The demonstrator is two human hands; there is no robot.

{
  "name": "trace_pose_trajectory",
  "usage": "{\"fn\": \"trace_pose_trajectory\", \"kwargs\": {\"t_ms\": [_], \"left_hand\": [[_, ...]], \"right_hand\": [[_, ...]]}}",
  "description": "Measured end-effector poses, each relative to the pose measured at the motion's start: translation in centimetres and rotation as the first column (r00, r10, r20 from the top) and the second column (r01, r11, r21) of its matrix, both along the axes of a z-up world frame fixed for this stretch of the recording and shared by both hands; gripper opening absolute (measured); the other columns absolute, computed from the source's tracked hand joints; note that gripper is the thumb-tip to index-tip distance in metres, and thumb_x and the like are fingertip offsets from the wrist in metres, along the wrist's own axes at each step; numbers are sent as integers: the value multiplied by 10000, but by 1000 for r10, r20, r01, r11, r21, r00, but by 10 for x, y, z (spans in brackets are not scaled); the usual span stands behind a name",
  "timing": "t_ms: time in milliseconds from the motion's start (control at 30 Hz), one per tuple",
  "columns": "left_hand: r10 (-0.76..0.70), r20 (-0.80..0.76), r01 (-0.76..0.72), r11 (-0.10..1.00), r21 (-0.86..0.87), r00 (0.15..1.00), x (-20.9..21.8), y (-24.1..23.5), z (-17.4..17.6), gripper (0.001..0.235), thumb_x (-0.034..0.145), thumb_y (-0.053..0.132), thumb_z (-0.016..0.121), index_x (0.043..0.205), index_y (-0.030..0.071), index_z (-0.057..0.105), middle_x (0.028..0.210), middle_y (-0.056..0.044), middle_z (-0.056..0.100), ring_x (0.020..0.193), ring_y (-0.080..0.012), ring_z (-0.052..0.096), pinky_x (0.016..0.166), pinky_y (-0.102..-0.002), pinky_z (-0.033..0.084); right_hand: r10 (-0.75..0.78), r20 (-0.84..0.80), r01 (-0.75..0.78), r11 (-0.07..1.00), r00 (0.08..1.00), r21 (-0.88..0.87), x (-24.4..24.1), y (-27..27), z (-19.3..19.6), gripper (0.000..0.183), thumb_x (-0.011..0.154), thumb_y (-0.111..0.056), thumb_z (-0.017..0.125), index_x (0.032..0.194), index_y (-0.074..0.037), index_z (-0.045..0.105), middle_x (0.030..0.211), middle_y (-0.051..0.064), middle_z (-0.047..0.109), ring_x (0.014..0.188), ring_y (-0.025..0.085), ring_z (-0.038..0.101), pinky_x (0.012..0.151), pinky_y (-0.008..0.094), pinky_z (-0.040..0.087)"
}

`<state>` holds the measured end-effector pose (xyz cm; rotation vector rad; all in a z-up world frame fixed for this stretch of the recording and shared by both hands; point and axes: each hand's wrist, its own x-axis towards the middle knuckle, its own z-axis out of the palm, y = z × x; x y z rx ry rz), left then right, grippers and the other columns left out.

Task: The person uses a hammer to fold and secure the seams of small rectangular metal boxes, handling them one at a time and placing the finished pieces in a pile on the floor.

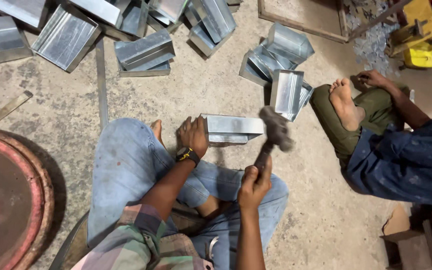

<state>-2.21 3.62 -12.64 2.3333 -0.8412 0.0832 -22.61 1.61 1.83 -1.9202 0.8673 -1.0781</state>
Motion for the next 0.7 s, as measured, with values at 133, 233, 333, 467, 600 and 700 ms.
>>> {"fn": "trace_pose_trajectory", "kwargs": {"t_ms": [133, 233, 333, 467, 600, 700], "left_hand": [[-11, -101, 8, 1000, -30, 995, -5, -7, -4, 571, 837, 149, 669, 1372, 16, 521, 1333, -168, 649, 1366, -402, 469, 1109, -574, 334], [-15, -159, 5, 998, -65, 987, -5, -6, 2, 594, 828, 137, 682, 1385, 15, 511, 1330, -179, 641, 1366, -408, 461, 1104, -585, 331], [-42, -170, 29, 996, -80, 985, 2, -1, 26, 616, 783, 116, 696, 1363, 16, 513, 1308, -192, 630, 1342, -415, 455, 1066, -602, 329], [-57, -73, 31, 946, -324, 996, 10, -5, 87, 435, 789, 43, 607, 1224, 49, 583, 1270, -149, 651, 1305, -360, 533, 1037, -527, 426], [-226, 304, 231, 973, 19, 926, 12, -14, 147, 158, 878, 133, 593, 1030, 130, 634, 1019, -63, 638, 1050, -265, 594, 931, -516, 433], [-261, 383, 227, 965, 133, 886, 10, -9, 167, 105, 898, 176, 570, 974, 150, 635, 950, -42, 614, 963, -241, 596, 886, -502, 431]], "right_hand": [[53, 61, -60, 990, 997, 126, 6, 6, 1, 484, 1056, -137, 506, 1518, -23, 415, 693, 0, 532, 541, 69, 455, 484, 252, 383], [75, -254, -83, 996, 964, -19, 10, 3, -1, 464, 1073, -113, 536, 1524, -28, 469, 704, 0, 555, 607, 60, 507, 543, 238, 448], [99, -193, -99, 995, 976, 13, 3, 4, 15, 484, 1057, -81, 563, 1534, -44, 488, 729, 2, 566, 604, 48, 484, 527, 223, 416], [73, 50, -82, 979, 996, 188, -24, 16, 73, 621, 999, -77, 546, 1587, -42, 350, 662, 4, 543, 496, 46, 457, 425, 218, 356], [46, 68, -52, 994, 997, 97, -34, 16, 123, 581, 1044, -98, 526, 1596, -29, 357, 688, 5, 580, 502, 47, 442, 449, 211, 351], [-10, 163, -19, 984, 987, 175, -26, 15, 131, 577, 1059, -115, 517, 1608, -33, 359, 691, -7, 549, 510, 37, 418, 443, 210, 327]]}}
